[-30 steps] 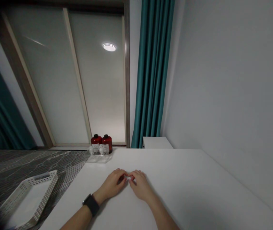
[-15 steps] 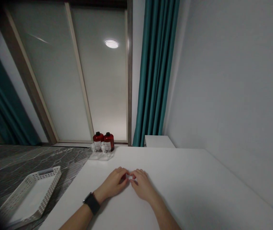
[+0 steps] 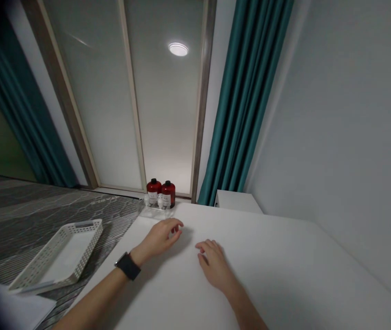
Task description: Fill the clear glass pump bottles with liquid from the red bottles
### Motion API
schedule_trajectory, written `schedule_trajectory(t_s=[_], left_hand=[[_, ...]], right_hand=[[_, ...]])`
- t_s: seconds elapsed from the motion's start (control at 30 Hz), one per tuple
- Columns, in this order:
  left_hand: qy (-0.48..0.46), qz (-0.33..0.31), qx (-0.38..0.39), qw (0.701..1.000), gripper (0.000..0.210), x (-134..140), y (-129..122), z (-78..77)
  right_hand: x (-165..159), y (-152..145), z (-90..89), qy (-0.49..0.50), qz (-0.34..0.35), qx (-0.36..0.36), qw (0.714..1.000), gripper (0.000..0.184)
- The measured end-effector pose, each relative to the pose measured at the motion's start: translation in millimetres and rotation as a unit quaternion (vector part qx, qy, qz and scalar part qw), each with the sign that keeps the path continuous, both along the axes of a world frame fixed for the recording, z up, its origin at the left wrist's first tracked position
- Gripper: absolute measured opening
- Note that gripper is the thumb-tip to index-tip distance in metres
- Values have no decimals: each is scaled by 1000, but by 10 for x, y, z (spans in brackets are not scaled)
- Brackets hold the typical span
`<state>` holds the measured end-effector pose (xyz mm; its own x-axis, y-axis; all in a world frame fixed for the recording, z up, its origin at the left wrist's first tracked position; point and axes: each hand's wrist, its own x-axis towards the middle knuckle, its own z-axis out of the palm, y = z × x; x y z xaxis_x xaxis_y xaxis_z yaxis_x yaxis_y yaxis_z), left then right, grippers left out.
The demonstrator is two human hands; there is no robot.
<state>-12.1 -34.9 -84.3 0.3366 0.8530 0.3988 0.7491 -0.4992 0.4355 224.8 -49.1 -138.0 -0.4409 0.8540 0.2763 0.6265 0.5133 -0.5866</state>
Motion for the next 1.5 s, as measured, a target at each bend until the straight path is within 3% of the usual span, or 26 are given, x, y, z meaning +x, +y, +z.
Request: schedule_trajectory(t_s=[0.27,0.53,0.63,0.77,0.9,1.03,1.3,1.5], left_hand=[[-37,129,20,991,16,-367,61,-250],[-108,245,8,963,17,-475,160,-324],[-158,271,9,949,17,-504,185,-351],[-191,301,16,934,20,-553,208,-372],[-211,321,26,923,22,-600,216,-365],[-217,330,23,918,25,-625,229,-385],[-193,331,9,924,33,-650,261,-457],[-173,302,18,937,41,-601,208,-418]], right_hand=[[-168,-133,84,22,24,-26,999,24],[-533,-204,95,1,76,-16,997,35],[-721,-75,126,-25,98,11,995,39],[-991,315,134,-38,82,52,995,42],[-1225,748,79,3,27,87,996,48],[-1377,994,34,19,31,104,994,54],[-1442,1125,58,-24,42,106,993,45],[-1304,1090,83,7,89,95,991,33]])
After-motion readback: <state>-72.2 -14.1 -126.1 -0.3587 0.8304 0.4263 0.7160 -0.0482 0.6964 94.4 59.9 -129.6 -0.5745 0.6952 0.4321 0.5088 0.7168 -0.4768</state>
